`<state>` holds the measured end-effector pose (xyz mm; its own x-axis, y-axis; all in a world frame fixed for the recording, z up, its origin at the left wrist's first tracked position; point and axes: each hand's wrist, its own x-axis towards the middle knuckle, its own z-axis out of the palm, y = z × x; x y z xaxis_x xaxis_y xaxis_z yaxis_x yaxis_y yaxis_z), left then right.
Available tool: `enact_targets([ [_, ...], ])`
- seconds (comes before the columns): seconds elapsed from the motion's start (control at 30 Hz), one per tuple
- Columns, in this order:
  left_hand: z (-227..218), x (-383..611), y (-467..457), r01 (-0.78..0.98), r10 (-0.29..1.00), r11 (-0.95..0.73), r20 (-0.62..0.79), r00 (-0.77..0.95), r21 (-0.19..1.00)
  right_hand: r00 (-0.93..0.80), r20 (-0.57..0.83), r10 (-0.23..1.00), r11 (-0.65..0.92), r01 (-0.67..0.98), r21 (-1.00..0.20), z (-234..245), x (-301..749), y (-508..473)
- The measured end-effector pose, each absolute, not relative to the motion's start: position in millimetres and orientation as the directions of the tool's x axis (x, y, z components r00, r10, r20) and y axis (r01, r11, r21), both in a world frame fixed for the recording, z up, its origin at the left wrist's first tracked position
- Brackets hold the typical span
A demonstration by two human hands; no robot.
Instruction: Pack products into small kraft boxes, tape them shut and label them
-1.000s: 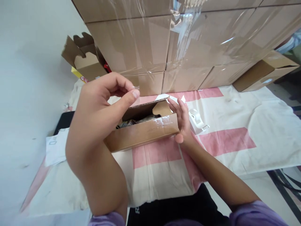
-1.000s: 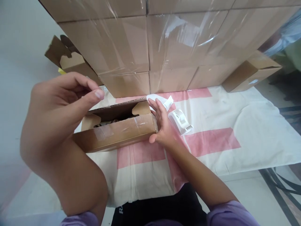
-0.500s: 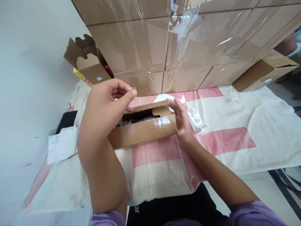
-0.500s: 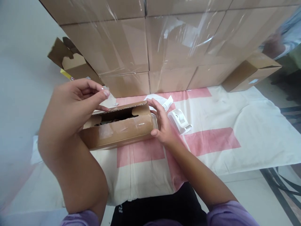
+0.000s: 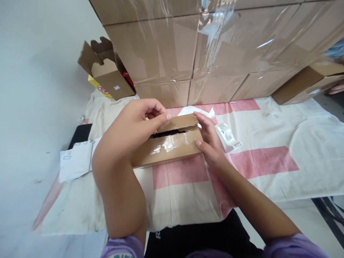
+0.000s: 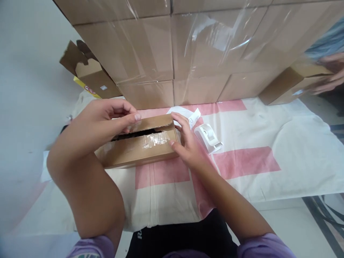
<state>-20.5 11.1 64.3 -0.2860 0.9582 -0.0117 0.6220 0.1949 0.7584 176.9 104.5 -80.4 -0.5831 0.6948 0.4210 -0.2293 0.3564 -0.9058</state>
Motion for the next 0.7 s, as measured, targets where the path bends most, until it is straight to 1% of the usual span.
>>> enact_targets([
  [0.1,69.6,-19.7,6.1,0.622,0.973,0.147,0.000,-0.230,0.769,-0.583,0.431,0.689,0.374,-0.224,-0.900,-79.2,177.5,103.7],
  [0.2,70.9,-20.0,5.0,0.617,0.980,0.145,-0.025,-0.199,0.774,-0.577,0.466,0.671,0.423,-0.218,-0.880,-78.5,178.5,104.9],
  [0.3,68.9,-19.1,7.6,0.610,0.979,0.155,-0.039,-0.199,0.777,-0.572,0.486,0.661,0.451,-0.215,-0.866,-78.6,179.0,106.6],
  [0.47,65.3,-6.0,14.5,0.541,0.978,0.130,-0.018,-0.208,0.831,-0.578,0.483,0.658,0.449,-0.214,-0.867,-79.1,178.0,107.4],
  [0.7,52.7,17.2,26.5,0.472,0.997,0.038,-0.004,-0.074,0.881,-0.578,0.473,0.665,0.444,-0.204,-0.873,-79.1,177.5,107.4],
])
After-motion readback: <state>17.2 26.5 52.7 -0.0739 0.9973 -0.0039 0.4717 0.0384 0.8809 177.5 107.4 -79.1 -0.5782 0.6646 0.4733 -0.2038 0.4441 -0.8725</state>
